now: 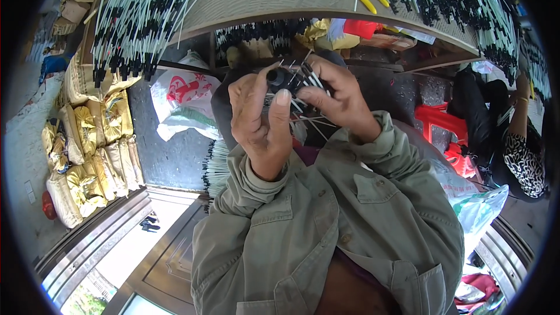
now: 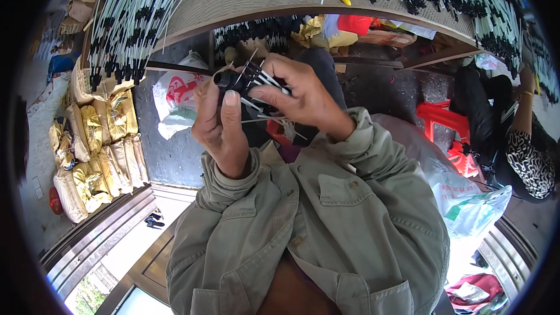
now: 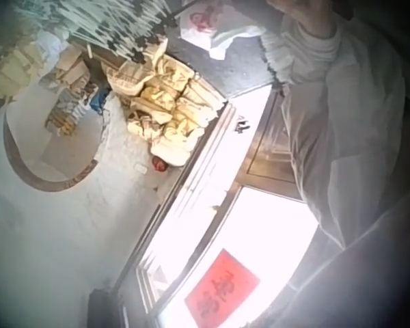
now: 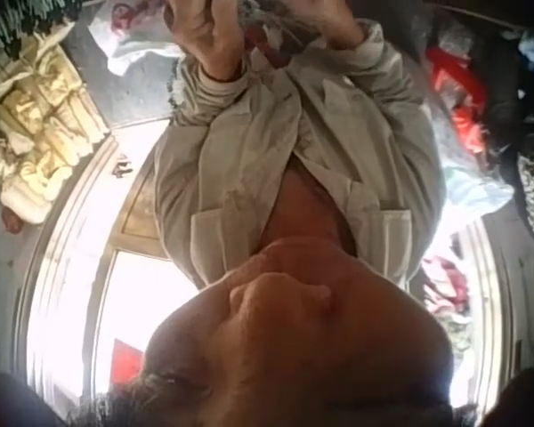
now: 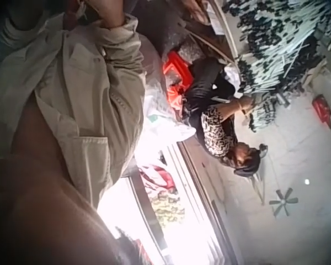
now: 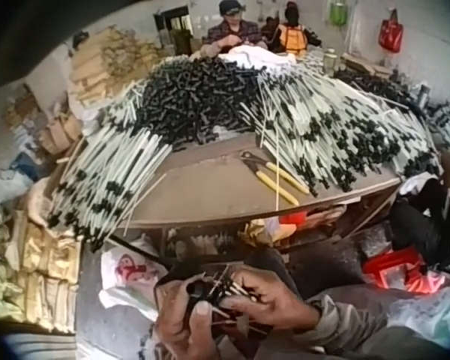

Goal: Assembling brushes by attaching bristles or feathers to metal components and securing them using pliers.

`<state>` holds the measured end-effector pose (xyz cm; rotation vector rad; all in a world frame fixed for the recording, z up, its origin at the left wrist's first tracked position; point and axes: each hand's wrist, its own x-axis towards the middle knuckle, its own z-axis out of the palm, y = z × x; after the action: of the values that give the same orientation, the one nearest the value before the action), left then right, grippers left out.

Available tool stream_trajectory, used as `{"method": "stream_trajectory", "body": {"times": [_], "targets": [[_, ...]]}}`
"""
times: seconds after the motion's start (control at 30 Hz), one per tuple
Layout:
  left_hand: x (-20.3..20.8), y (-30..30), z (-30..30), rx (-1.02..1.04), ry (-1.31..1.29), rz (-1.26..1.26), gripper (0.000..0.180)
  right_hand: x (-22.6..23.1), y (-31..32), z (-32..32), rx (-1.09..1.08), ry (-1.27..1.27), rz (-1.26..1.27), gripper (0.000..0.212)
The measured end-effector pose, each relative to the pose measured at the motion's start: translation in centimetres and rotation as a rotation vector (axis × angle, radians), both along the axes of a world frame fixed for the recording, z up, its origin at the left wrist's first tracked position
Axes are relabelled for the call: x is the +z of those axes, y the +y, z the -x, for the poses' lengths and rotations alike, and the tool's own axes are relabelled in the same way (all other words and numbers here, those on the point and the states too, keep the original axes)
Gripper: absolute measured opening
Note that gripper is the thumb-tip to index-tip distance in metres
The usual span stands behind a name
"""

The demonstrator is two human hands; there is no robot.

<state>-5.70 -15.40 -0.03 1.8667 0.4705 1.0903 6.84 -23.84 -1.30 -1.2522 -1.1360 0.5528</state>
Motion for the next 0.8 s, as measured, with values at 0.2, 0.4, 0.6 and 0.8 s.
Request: {"method": "stream_trajectory", "body": {"times": [0.2, 0.4, 0.6, 0.8], "targets": [[0.2, 0.5, -0.2, -0.066, -0.013, 0.027, 0.028, 0.0, 0.3, -0.3, 0.184, 0.607, -0.128, 0.031], [0.6, 0.4, 0.1, -0.055, 0.021, -0.048, 0.029, -0.4, 0.5, -0.5, 0.233, 0.363, -0.148, 0.025], [1.2, 0.8, 0.2, -0.156, 0.062, -0.037, 0.027, 0.4, -0.1, -0.6, 0.249, 0.431, -0.122, 0.024], [0.8, 0.1, -0.3, -0.211, -0.003, 0.01, 0.03, 0.7, -0.7, -0.4, 0.188, 0.396, -0.073, 0.028]]}}
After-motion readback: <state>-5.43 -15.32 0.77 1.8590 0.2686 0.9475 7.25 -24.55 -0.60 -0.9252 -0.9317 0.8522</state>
